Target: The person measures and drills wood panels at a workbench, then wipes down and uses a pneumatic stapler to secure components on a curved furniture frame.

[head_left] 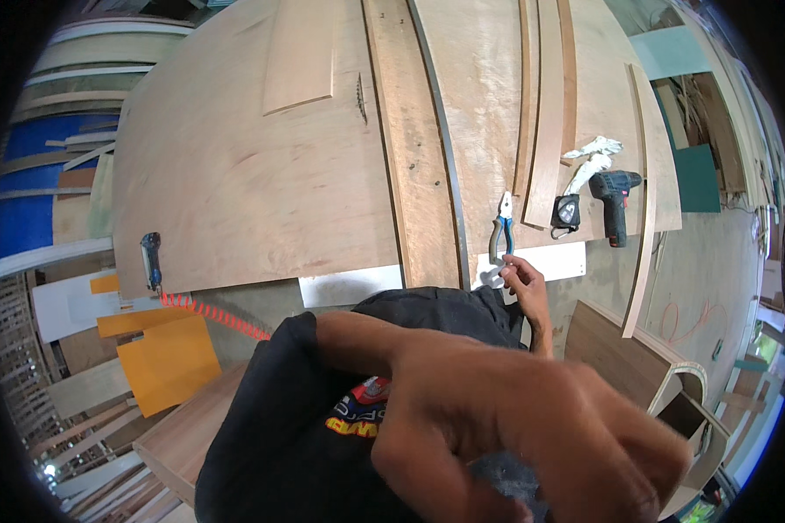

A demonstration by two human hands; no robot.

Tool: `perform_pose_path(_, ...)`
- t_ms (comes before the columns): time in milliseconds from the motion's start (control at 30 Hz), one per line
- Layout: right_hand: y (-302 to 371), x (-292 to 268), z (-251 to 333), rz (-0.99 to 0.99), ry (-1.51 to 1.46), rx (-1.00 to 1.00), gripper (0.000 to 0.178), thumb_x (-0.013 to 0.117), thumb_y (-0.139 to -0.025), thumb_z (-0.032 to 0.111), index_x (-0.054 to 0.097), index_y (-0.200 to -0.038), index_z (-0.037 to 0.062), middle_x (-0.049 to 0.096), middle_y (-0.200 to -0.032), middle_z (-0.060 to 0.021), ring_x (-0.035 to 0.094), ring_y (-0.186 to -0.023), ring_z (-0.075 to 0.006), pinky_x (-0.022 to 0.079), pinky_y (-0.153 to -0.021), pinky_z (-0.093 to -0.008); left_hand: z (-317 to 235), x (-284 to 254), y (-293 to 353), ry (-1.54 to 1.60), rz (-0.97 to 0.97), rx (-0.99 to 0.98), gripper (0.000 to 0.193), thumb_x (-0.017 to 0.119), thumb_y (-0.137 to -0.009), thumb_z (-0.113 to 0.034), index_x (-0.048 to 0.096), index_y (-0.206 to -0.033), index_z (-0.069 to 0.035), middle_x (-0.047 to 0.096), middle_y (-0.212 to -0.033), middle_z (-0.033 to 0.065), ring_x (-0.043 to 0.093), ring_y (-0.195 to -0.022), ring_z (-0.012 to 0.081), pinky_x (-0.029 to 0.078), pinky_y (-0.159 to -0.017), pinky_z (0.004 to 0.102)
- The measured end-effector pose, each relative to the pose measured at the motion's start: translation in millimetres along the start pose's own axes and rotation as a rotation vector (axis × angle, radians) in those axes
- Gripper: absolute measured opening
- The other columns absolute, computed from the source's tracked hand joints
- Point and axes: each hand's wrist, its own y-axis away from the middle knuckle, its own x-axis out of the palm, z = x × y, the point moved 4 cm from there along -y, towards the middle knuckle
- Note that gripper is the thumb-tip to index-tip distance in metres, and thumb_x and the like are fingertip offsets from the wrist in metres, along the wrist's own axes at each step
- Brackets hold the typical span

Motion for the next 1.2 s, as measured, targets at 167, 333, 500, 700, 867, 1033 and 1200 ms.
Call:
perform_pose_path(167,-10.2,-4.4,-0.1,-0.040,-0.001,-0.017,0.039,0.074,-0.092,0.019,0.066,-0.124,-0.0009,0.062,-0.086,0.0029,0.054,-0.073,-0.0057,0.041,-0.062,-0.0223,2.9,-1.6,-1.4,0.014,-0.007,0.077,0.026,0.062,-0.089,-0.010,0.064,-0.112,0.002,0.064,-0.096,0.0096,0.060,-0.084,0.0160,0.048,-0.073,0.0303)
perform_pose_path(333,-10.5,3.2,4.0,-0.012,0.077,0.009,0.040,0.074,-0.092,0.018,0.065,-0.125,-0.0021,0.062,-0.086,0.0022,0.055,-0.076,-0.0071,0.044,-0.066,-0.0231,8.5,3.8,-2.9,0.043,0.031,0.138,0.027,0.060,-0.089,-0.011,0.064,-0.112,0.001,0.064,-0.098,0.0093,0.059,-0.081,0.0137,0.048,-0.071,0.0286)
perform_pose_path(500,-10.6,9.6,0.5,0.037,0.090,0.019,0.039,0.074,-0.092,0.018,0.066,-0.123,-0.0026,0.063,-0.089,0.0013,0.055,-0.078,-0.0072,0.046,-0.070,-0.0239,0.6,-4.8,0.1,0.014,0.020,0.192,0.027,0.059,-0.089,-0.012,0.065,-0.113,0.001,0.063,-0.101,0.0090,0.058,-0.078,0.0113,0.047,-0.069,0.0269)
perform_pose_path(700,-15.9,3.3,-19.0,-0.049,0.348,-0.306,0.029,0.067,-0.094,0.014,0.068,-0.119,-0.0011,0.066,-0.088,-0.0010,0.057,-0.077,-0.0074,0.048,-0.069,-0.0246,-21.3,-86.0,65.6,-1.003,-0.493,-0.524,0.024,0.058,-0.095,-0.011,0.064,-0.116,0.001,0.065,-0.104,0.0108,0.063,-0.094,0.0165,0.050,-0.081,0.0286)
perform_pose_path(867,-9.6,-5.8,-16.2,-0.092,0.332,0.012,0.025,0.064,-0.096,0.015,0.070,-0.117,0.0025,0.069,-0.085,-0.0036,0.058,-0.074,-0.0105,0.050,-0.069,-0.0279,-14.6,-182.9,220.3,-1.917,-0.554,-1.068,0.026,0.066,-0.091,-0.017,0.065,-0.110,0.000,0.063,-0.102,0.0161,0.064,-0.095,0.0316,0.051,-0.086,0.0444)
perform_pose_path(1033,-15.2,-4.7,-27.1,-0.191,0.355,-0.045,0.016,0.066,-0.094,0.012,0.068,-0.106,0.0021,0.066,-0.082,-0.0043,0.058,-0.074,-0.0115,0.048,-0.070,-0.0276,-44.0,-241.1,304.1,-2.085,-1.162,-0.964,0.036,0.067,-0.089,-0.024,0.056,-0.112,0.000,0.057,-0.111,0.0201,0.053,-0.110,0.0399,0.044,-0.094,0.0486)
perform_pose_path(1200,-28.7,-0.8,-27.7,-0.233,0.474,-0.084,0.014,0.070,-0.091,0.012,0.061,-0.090,0.0017,0.059,-0.075,-0.0015,0.053,-0.069,-0.0107,0.046,-0.065,-0.0277,-56.7,-302.1,299.2,-2.298,-1.268,-0.588,0.040,0.064,-0.093,-0.027,0.052,-0.117,0.001,0.055,-0.111,0.0191,0.051,-0.108,0.0389,0.040,-0.093,0.0502)
